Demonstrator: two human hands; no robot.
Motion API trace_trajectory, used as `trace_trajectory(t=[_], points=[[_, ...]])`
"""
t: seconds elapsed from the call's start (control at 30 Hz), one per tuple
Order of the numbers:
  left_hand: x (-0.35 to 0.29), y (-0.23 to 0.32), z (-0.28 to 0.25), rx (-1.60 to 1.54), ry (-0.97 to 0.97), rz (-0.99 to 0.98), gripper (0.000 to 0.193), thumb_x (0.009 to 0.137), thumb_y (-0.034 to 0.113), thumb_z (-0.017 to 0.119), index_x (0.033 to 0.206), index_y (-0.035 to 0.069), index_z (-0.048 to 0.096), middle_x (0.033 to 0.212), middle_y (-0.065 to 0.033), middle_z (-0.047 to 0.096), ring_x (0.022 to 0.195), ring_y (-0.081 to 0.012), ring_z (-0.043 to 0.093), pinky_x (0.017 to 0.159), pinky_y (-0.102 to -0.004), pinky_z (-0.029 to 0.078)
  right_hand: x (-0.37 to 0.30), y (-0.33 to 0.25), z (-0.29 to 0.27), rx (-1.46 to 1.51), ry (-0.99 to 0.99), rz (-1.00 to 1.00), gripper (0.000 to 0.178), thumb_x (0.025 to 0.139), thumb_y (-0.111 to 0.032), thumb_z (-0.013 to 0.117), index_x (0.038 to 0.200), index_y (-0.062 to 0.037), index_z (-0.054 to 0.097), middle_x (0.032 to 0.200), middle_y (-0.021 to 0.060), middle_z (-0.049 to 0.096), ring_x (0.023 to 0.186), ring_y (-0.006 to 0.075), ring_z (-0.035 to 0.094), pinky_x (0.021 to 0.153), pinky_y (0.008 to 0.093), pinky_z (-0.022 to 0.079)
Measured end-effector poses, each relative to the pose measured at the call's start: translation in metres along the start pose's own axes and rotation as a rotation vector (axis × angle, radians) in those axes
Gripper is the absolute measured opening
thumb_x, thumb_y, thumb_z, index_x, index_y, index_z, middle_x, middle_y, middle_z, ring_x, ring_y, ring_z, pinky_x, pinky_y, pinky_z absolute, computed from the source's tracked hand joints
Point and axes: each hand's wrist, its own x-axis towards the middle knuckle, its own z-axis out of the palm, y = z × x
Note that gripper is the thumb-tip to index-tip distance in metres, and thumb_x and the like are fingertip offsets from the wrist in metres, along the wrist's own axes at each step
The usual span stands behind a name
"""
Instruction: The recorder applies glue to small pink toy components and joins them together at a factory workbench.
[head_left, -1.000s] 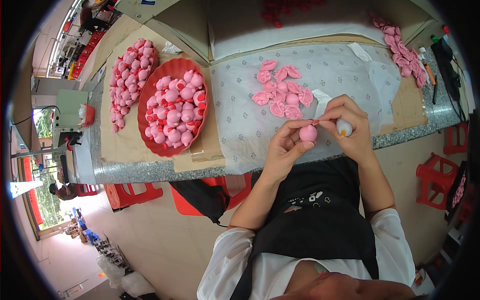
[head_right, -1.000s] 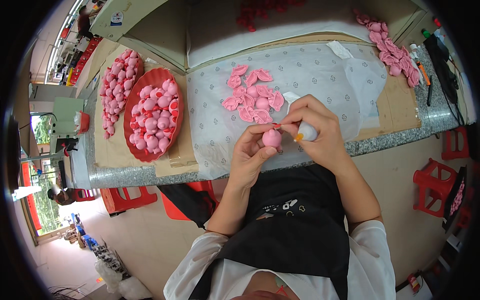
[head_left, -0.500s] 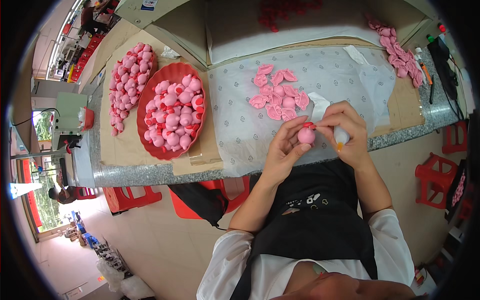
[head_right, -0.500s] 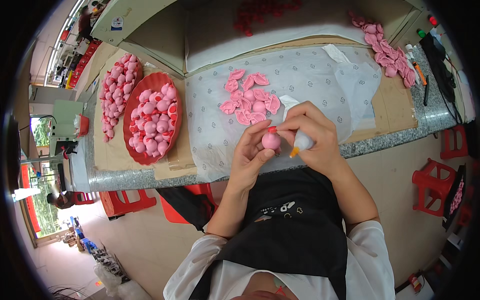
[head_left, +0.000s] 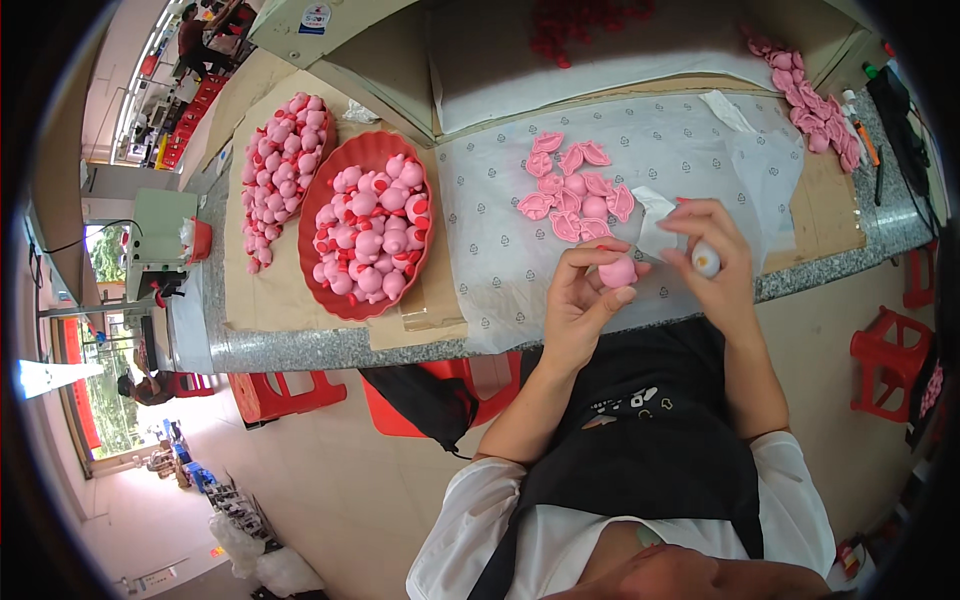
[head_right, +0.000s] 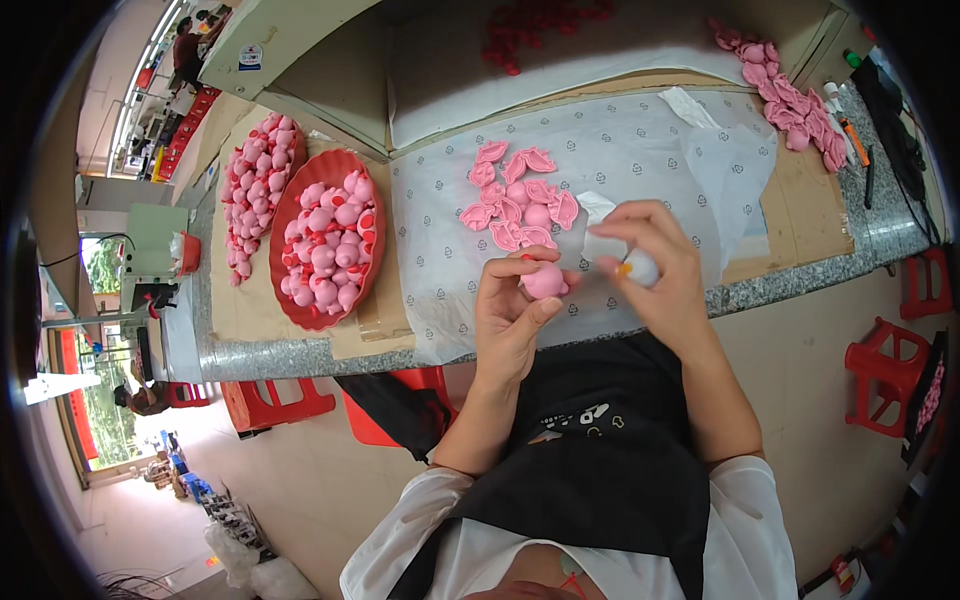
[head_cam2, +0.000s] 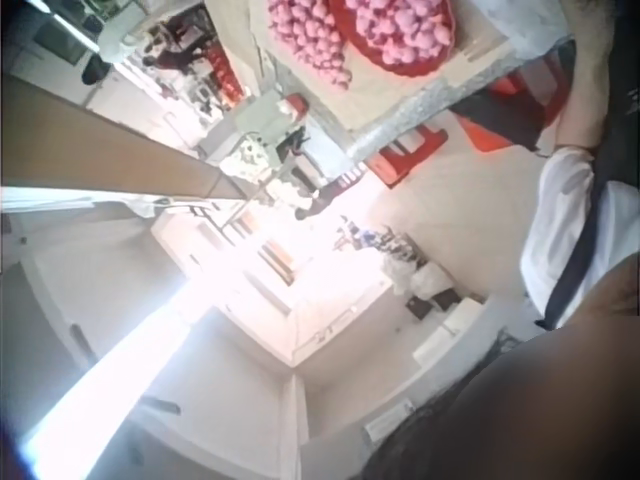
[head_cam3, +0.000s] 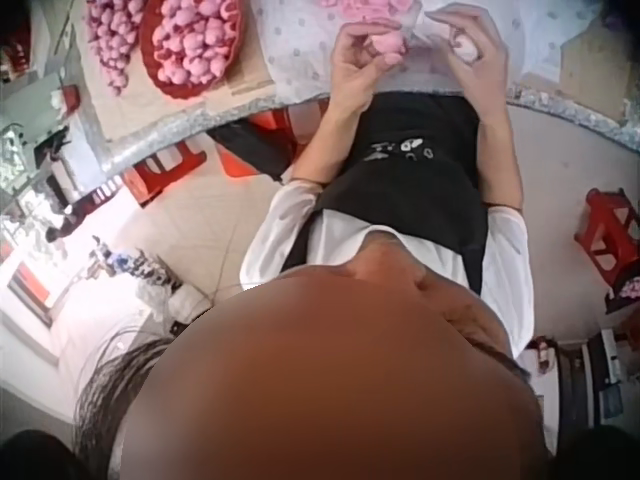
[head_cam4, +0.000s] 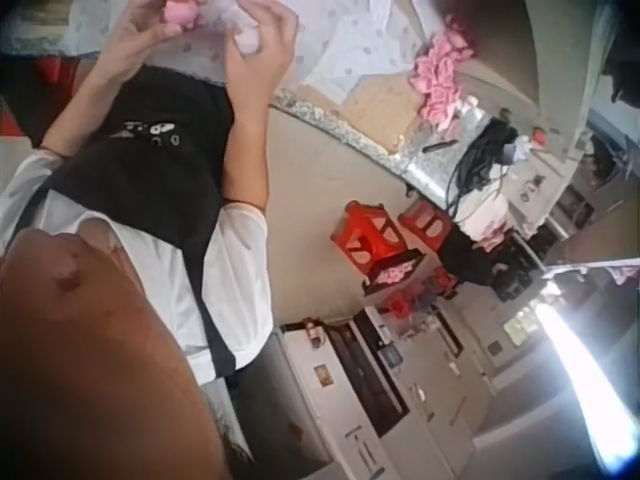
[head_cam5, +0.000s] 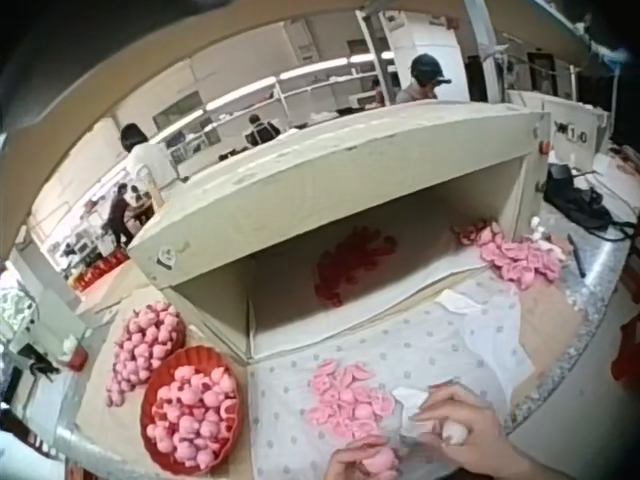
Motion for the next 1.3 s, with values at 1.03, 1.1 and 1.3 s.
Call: trace_trajectory(t=[1.03, 1.1, 1.3], points=[[-0.005, -0.006, 0.0, 0.589, 0.183, 0.477, 0.036, 0.066, -0.012, 0.056, 0.099, -0.002, 0.048, 0.105, -0.0135, 0.042, 0.098, -0.0194, 0.045, 0.082, -0.0278, 0.039, 0.001, -0.032, 0.036, 0.254, 0.012, 0.025, 0.01, 0.064, 0.006, 0.059, 0.069, 0.0013, 0.052, 0.071, 0.0064, 0.05, 0.061, 0.0105, 0.048, 0.055, 0.0204, 0.037], [-0.006, -0.008, -0.001, 0.587, 0.244, 0.455, 0.037, 0.064, -0.013, 0.057, 0.098, -0.002, 0.049, 0.105, -0.0137, 0.042, 0.097, -0.0201, 0.045, 0.082, -0.0281, 0.039, -0.002, -0.032, 0.034, 0.194, -0.039, -0.011, 0.01, 0.063, 0.007, 0.059, 0.069, 0.0013, 0.052, 0.07, 0.0068, 0.05, 0.059, 0.0115, 0.048, 0.052, 0.0209, 0.037], [-0.002, -0.005, -0.002, 0.724, 0.235, 0.533, 0.038, 0.061, -0.015, 0.057, 0.097, -0.001, 0.051, 0.104, -0.0123, 0.043, 0.094, -0.0189, 0.047, 0.079, -0.0266, 0.041, 0.002, -0.037, 0.035, 0.191, 0.064, -0.016, 0.012, 0.061, 0.007, 0.059, 0.068, 0.0012, 0.052, 0.069, 0.0068, 0.05, 0.058, 0.0118, 0.049, 0.051, 0.0214, 0.038]])
